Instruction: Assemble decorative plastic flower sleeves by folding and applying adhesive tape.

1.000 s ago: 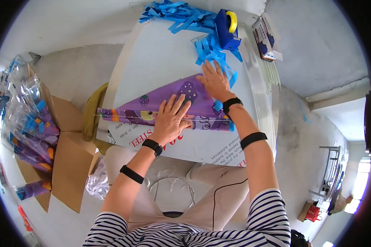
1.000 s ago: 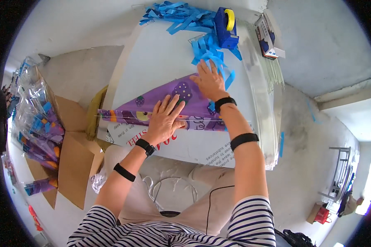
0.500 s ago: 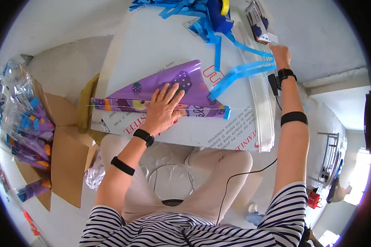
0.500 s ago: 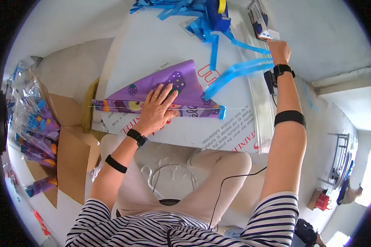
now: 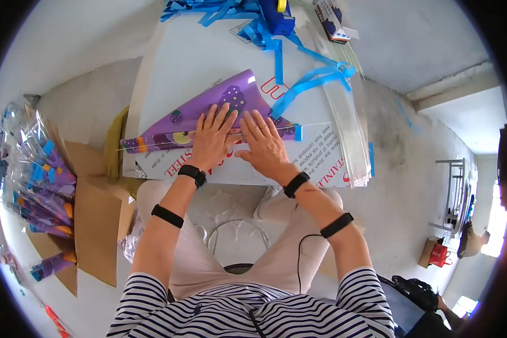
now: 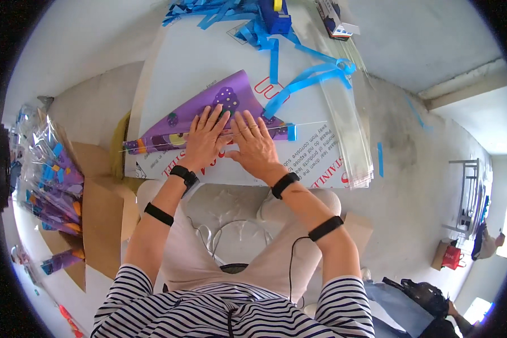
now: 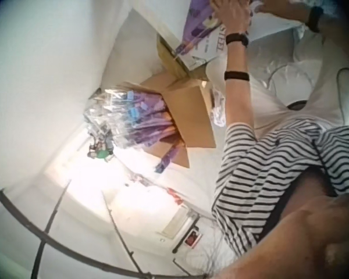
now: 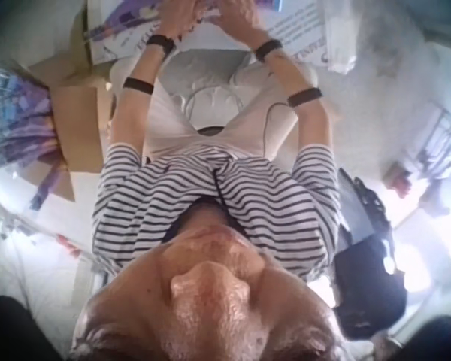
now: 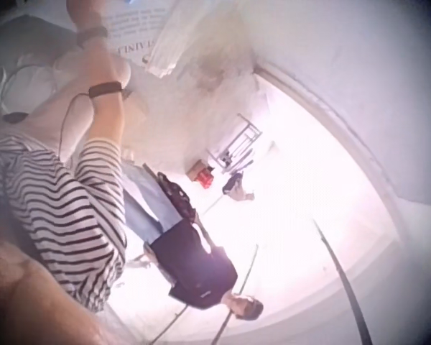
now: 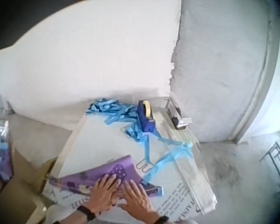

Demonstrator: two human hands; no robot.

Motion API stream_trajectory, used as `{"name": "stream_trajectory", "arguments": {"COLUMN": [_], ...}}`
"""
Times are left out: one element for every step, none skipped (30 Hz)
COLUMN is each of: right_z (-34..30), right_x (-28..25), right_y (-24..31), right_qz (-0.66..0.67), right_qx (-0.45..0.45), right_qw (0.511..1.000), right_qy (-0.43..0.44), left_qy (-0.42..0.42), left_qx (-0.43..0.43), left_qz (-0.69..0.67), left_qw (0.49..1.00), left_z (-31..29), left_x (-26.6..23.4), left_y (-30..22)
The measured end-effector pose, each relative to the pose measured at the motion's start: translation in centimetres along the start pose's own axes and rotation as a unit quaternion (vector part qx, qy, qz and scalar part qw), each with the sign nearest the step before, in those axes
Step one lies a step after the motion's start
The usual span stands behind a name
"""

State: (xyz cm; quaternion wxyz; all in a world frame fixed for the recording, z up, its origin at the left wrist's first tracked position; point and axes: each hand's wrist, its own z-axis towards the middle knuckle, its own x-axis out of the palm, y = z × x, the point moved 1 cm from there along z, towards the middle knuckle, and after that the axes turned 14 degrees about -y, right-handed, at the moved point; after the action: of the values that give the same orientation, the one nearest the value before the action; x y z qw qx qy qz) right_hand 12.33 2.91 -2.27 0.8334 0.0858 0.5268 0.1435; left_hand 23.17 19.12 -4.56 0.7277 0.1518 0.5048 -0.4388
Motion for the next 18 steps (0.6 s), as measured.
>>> {"name": "stream_trajectory", "arguments": {"right_z": [0.1, 0.2, 0.3, 0.2, 0.1, 0.0, -0.2, -0.2, -0.3, -0.3, -0.3, -0.3, -0.4, -0.4, -0.5, -0.5, -0.6, -0.6], "right_x": [0.3, 0.4, 0.6, 0.6, 0.7, 0.9, 1.0, 1.1, 1.3, 1.4, 1.6, 1.7, 1.7, 1.8, 1.9, 1.9, 1.9, 2.0], "right_y": [0.2, 0.1, -0.3, -0.6, -1.0, -1.3, -1.5, -1.6, -1.6, -1.7, -1.7, -1.7, -1.6, -1.6, -1.6, -1.6, -1.6, -1.6], "right_qz": [-0.001, -0.012, -0.03, -0.025, -0.037, -0.054, -0.049, -0.041, -0.036, -0.031, -0.03, -0.038, -0.049, -0.045, -0.038, -0.032, -0.03, -0.033], "right_qx": [0.002, -0.001, 0.005, -0.003, -0.001, 0.009, 0.016, 0.009, 0.013, 0.016, 0.018, 0.014, 0.012, 0.011, 0.016, 0.026, 0.021, 0.017], "right_qw": [1.0, 1.0, 1.0, 1.0, 0.999, 0.998, 0.998, 0.999, 0.999, 0.999, 0.999, 0.999, 0.999, 0.999, 0.999, 0.999, 0.999, 0.999], "right_qy": [0.0, -0.008, 0.001, -0.014, -0.002, 0.026, 0.031, 0.009, 0.008, 0.005, 0.007, 0.005, 0.004, 0.004, 0.003, 0.017, 0.002, 0.011], "left_qy": [-0.002, 0.022, -0.002, -0.002, 0.0, -0.004, -0.001, -0.004, -0.004, 0.005, 0.004, 0.01, 0.021, 0.017, 0.012, 0.008, 0.007, 0.006], "left_qx": [-0.005, -0.019, -0.009, -0.014, -0.021, -0.02, -0.02, -0.02, -0.02, -0.021, -0.022, -0.023, -0.025, -0.024, -0.023, -0.021, -0.021, -0.024], "left_qz": [0.002, 0.004, 0.0, -0.001, -0.001, -0.001, -0.002, 0.002, 0.006, 0.007, 0.008, 0.01, 0.013, 0.011, 0.012, 0.014, 0.013, 0.009], "left_qw": [1.0, 1.0, 1.0, 1.0, 1.0, 1.0, 1.0, 1.0, 1.0, 1.0, 1.0, 1.0, 0.999, 0.999, 1.0, 1.0, 1.0, 1.0], "left_z": [0.1, 0.1, 0.2, 0.3, 0.4, 0.5, 0.7, 0.8, 0.8, 0.9, 0.9, 0.9, 0.8, 0.8, 0.8, 0.8, 0.8, 0.9], "left_x": [0.0, 0.1, 0.1, 0.1, 0.1, 0.2, 0.2, 0.2, 0.2, 0.3, 0.4, 0.4, 0.5, 0.6, 0.6, 0.7, 0.6, 0.6], "left_y": [0.0, 0.0, 0.0, 0.0, 0.1, 0.1, 0.2, 0.2, 0.3, 0.3, 0.4, 0.4, 0.4, 0.5, 0.5, 0.4, 0.4, 0.3]}}
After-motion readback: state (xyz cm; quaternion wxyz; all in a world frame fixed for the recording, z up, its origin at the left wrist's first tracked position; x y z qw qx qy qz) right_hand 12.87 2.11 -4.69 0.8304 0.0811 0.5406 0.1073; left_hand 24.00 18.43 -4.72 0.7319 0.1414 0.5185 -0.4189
